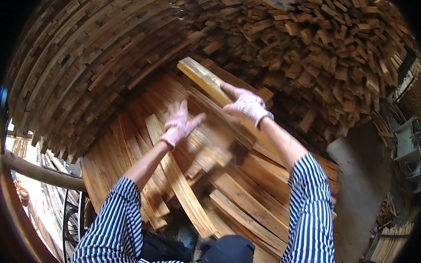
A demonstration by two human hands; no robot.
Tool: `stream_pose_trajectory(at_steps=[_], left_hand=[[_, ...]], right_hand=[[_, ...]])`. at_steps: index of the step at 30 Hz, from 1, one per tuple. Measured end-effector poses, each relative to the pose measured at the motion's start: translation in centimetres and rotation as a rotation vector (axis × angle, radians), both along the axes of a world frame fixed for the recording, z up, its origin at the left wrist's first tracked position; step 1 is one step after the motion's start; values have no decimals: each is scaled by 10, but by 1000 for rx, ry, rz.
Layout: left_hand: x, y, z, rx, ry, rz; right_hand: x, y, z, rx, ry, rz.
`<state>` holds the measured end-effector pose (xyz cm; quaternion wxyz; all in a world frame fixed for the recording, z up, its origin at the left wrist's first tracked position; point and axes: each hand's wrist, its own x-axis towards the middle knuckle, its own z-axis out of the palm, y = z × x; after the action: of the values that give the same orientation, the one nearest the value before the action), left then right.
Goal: The person repeatedly picks up small wooden planks from a large pile and stacks them neatly on a wooden pallet. The worker wears gloves and handles the planks one by one or in small groups, arranging them into a growing stack.
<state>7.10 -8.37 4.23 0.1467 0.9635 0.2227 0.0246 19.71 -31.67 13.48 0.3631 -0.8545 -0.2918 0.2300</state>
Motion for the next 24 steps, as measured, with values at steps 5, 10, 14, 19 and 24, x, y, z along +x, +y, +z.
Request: stream_pose_trajectory(at_steps=[5, 10, 14, 19, 24], left_hand=[[-10, -2, -3, 160, 302, -130], [-34, 17, -13, 33, 291, -29], [-28, 8, -4, 123, 311, -70], [6, -10, -6, 145, 361, -153], [-67, 20, 16, 286, 416, 113]], right_hand=[[135, 74, -75, -107, -330, 187], [62, 139, -101, -261, -352, 71], [97, 154, -113, -172, -276, 156], [148, 153, -138, -507, -476, -25], [-45, 141, -76, -228, -512, -3]])
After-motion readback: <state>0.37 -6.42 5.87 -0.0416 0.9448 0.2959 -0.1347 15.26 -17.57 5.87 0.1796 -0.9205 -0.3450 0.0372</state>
